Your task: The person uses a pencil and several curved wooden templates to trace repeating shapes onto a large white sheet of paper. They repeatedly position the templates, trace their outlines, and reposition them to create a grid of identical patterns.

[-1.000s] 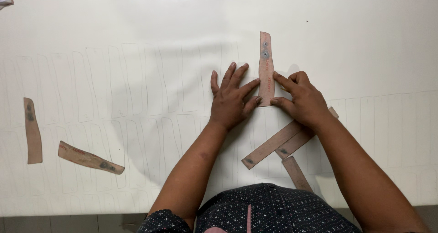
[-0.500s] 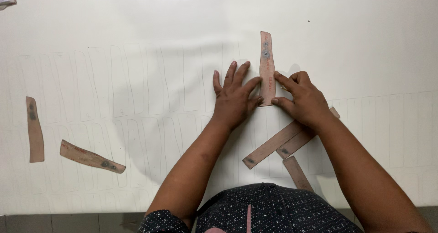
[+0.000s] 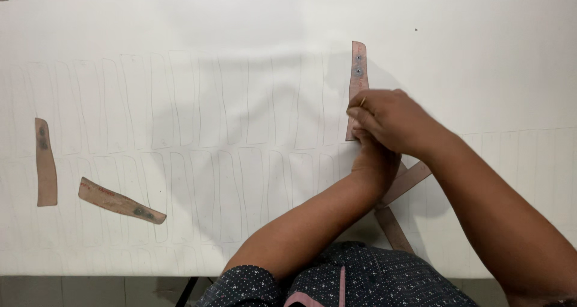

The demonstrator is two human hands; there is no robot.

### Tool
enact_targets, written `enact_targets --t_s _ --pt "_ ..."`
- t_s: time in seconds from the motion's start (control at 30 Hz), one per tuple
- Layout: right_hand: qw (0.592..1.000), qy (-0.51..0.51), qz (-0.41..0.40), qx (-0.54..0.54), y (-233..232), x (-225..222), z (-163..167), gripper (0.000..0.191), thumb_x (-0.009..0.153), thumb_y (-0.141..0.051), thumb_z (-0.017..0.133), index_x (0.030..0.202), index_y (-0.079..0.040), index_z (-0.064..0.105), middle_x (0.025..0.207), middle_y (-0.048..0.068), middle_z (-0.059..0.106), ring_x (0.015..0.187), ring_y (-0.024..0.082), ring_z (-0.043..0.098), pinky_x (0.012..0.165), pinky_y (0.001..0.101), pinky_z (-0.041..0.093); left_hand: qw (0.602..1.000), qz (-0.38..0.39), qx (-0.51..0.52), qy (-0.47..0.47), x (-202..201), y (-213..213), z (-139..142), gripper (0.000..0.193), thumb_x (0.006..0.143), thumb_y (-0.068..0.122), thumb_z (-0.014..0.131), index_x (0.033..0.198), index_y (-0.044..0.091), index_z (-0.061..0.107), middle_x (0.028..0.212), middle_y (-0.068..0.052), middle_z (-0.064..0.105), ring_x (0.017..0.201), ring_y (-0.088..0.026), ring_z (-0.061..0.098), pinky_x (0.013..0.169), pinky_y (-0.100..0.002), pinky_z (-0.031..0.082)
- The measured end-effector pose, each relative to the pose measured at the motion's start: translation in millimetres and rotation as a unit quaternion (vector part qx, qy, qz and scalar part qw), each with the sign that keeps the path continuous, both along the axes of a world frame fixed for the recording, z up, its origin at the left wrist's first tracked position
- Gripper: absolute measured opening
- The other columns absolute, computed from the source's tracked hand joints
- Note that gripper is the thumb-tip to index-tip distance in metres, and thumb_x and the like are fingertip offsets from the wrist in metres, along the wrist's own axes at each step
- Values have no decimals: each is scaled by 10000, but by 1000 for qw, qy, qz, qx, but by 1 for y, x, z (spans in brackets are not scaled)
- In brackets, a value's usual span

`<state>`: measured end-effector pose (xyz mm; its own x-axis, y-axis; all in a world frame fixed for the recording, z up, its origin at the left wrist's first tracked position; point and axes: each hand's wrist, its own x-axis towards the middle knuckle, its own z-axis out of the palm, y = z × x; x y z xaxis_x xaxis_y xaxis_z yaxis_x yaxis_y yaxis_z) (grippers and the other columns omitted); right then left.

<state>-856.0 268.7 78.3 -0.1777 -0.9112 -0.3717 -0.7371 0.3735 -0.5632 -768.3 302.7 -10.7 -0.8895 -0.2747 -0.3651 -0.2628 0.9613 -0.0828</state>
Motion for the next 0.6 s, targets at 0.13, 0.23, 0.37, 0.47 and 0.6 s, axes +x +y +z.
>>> enact_targets --t_s 0.13,0.23,0.37,0.47,0.6 --pt "994 49 92 39 0 13 -4 290 983 -346 590 1023 -126 775 904 42 768 940 213 666 948 391 467 998 -7 48 45 0 1 -10 462 937 268 623 1352 68 613 1408 -161 570 1291 -363 526 1071 -545 406" --pt "990 76 116 42 0 13 -13 306 980 -371 574 1024 -152 784 926 22 765 1008 217 629 1042 403 389 999 -33 42 6 0 1 -14 475 934 273 627 1364 72 608 1415 -160 569 1296 -362 523 1061 -555 401" --pt "989 81 120 41 2 12 -20 294 968 -370 588 1030 -164 787 944 -1 762 1030 203 617 1074 409 357 997 -37 62 -6 0 -2 -12 502 910 273 628 1371 78 583 1403 -164 555 1270 -368 519 998 -590 420" --pt "978 125 154 -57 -2 10 -23 219 919 -309 647 946 -161 806 917 13 767 1051 248 602 1073 456 318 997 -18 70 9 2 -6 -14 455 940 255 615 1352 62 599 1408 -169 566 1277 -384 535 1002 -590 429" --pt "978 178 91 -64 -34 -12 -28 179 987 -282 667 982 -153 791 876 33 751 878 236 639 1093 447 329 983 95 97 121 -3 -19 -21 413 1000 107 575 1355 -102 600 1379 -273 574 1170 -371 604 990 -498 494"
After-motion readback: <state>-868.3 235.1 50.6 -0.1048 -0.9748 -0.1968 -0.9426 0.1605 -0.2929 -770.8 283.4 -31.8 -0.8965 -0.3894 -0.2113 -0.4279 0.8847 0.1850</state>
